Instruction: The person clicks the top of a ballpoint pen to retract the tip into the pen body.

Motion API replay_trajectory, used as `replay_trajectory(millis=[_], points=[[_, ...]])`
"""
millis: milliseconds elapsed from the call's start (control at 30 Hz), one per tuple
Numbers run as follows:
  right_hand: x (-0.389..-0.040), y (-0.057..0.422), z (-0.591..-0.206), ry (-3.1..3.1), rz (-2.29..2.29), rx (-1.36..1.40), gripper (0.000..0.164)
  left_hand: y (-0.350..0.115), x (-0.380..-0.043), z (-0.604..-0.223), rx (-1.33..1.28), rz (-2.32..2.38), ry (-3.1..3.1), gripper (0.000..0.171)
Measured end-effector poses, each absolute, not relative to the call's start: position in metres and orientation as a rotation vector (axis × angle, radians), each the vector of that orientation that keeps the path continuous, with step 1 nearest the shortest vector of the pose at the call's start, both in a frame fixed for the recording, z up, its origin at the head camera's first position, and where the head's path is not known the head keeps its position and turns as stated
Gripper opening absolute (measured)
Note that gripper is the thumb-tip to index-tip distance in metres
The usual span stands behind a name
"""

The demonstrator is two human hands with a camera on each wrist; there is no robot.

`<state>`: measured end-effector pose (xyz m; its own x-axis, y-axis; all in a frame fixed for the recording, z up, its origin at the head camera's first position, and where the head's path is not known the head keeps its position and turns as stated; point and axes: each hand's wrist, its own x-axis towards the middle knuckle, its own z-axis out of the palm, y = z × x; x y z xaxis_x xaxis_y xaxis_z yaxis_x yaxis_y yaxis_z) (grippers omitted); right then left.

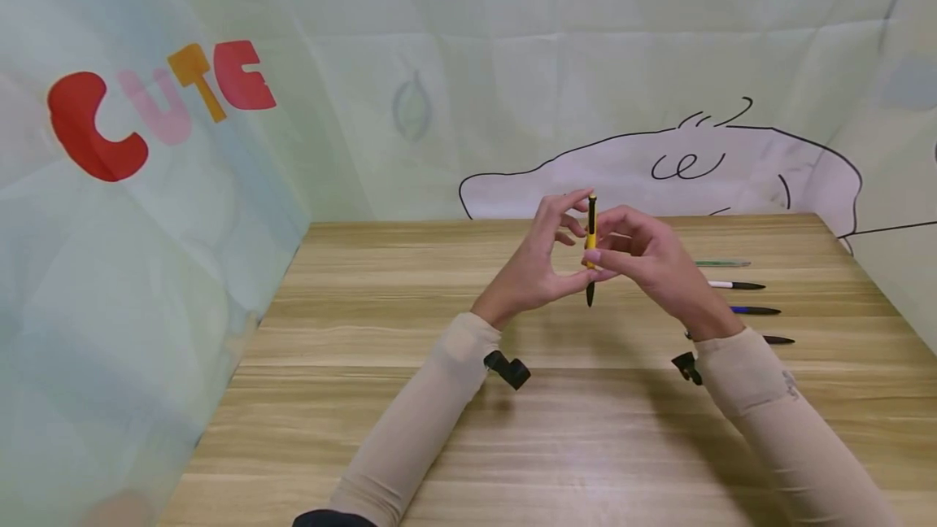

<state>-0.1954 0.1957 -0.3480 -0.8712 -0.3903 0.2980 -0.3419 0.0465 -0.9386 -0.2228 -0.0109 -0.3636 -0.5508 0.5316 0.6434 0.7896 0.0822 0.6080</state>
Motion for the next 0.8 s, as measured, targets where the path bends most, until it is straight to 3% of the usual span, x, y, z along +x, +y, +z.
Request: replay_trajectory(millis=[800], points=[[-0.1929,0.1922,-0.3455,2.274,-2.031,-0.684,0.028,-0.0117,-0.2223,-0.3637,-1.348,-1.463,-2.135,0.096]])
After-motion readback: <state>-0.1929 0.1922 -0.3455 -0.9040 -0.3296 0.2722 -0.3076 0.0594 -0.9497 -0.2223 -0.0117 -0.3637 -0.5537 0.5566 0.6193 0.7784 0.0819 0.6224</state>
